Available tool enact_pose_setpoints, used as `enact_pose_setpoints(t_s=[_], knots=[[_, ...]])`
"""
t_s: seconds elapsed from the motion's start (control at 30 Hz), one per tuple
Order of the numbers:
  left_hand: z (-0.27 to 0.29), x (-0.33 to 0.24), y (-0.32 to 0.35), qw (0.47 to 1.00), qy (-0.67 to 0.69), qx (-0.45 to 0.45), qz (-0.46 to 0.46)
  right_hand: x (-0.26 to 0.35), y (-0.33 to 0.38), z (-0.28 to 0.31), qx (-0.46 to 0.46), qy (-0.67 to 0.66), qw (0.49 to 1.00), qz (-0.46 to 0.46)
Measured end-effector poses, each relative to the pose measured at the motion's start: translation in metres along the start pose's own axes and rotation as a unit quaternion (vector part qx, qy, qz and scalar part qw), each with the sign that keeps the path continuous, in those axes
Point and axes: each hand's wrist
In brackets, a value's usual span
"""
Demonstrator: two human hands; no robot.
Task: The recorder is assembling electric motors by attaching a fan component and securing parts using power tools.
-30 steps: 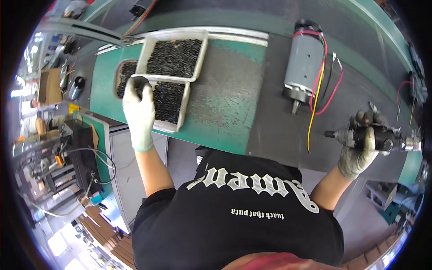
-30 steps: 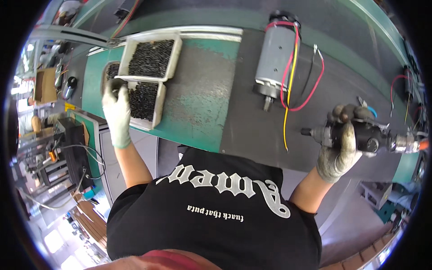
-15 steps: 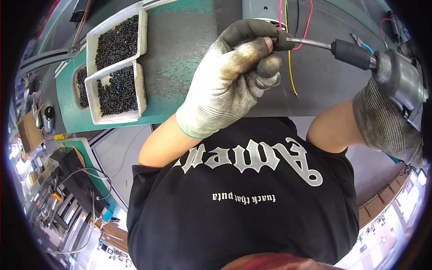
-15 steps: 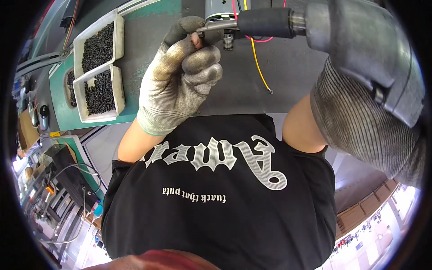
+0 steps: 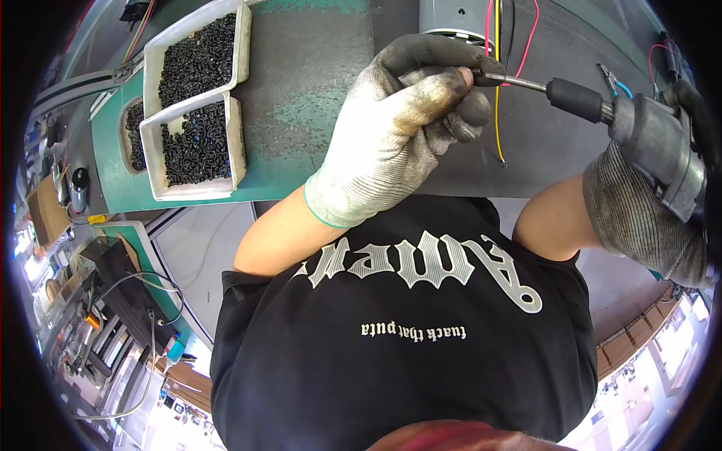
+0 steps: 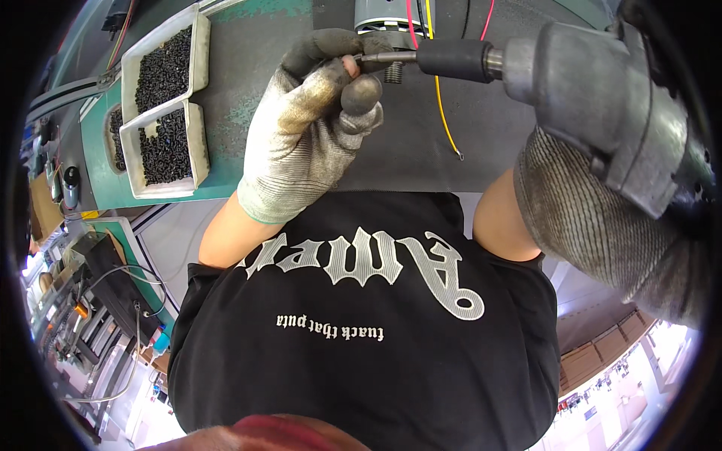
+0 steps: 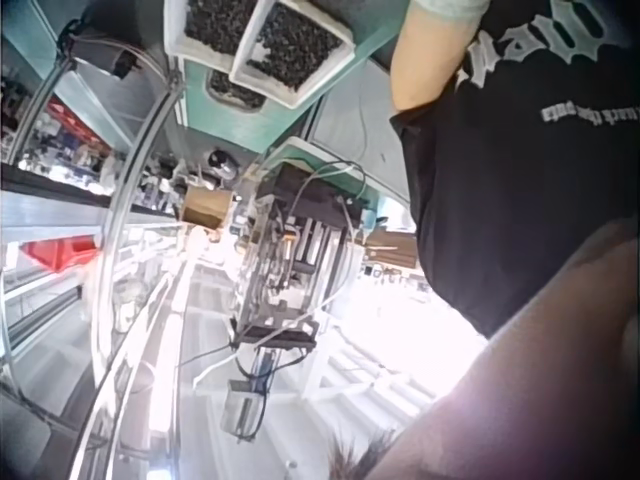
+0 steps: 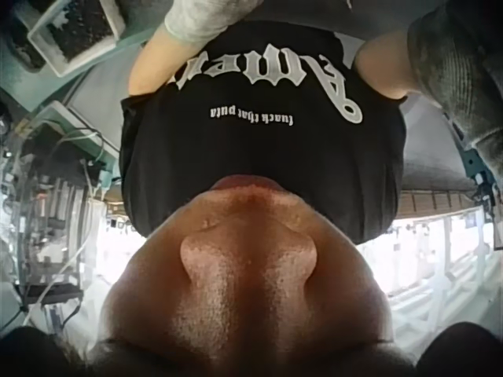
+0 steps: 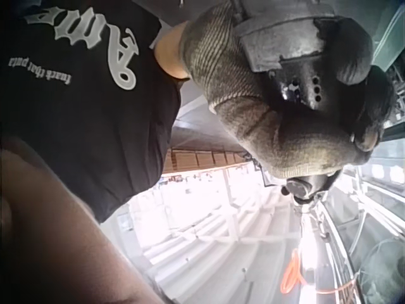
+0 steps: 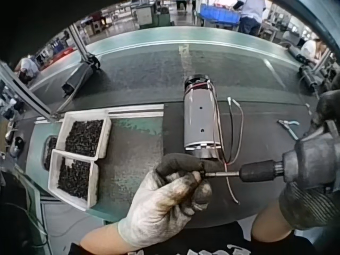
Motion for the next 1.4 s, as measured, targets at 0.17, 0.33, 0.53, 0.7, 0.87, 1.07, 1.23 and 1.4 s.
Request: enact_pose_setpoints(t_s=[0.17, 0.33, 0.53, 0.7, 0.87, 1.07, 1.23, 1.4], knots=[[0.002, -0.001, -0.003, 0.997, -0.07, -0.003, -0.025, 0.007, -0.022, 0.023, -0.009, 0.015, 1.0, 0.005], [-0.005, 0.002, 0.0, 0.993, -0.114, -0.034, -0.012, -0.001, -0.007, 0.019, -0.018, 0.03, 0.999, 0.007], [0.01, 0.012, -0.005, 0.998, -0.016, -0.043, 0.043, -0.007, -0.01, 0.018, -0.024, 0.051, 0.998, 0.011], [0.007, 0.012, -0.004, 0.998, -0.025, -0.057, 0.029, -0.013, -0.004, 0.017, -0.03, 0.069, 0.997, 0.016], [0.005, 0.01, 0.005, 0.969, -0.217, -0.119, 0.01, -0.025, 0.007, 0.006, -0.038, 0.095, 0.995, 0.014], [0.01, 0.017, 0.005, 0.968, -0.195, -0.141, 0.073, -0.018, 0.005, 0.032, -0.058, 0.129, 0.99, 0.016], [0.022, 0.025, 0.004, 0.98, -0.124, -0.103, 0.12, -0.03, 0.004, 0.038, -0.072, 0.153, 0.985, 0.025], [0.045, 0.028, -0.011, 0.971, 0.017, 0.06, 0.232, -0.032, -0.011, 0.042, -0.075, 0.174, 0.981, 0.038]])
Point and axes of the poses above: each hand's wrist, its own y-axis away from the middle knuckle, its own z-axis out of the back of the hand, x = y × z, and after that the axes turned 15 degrees about -x, right-handed
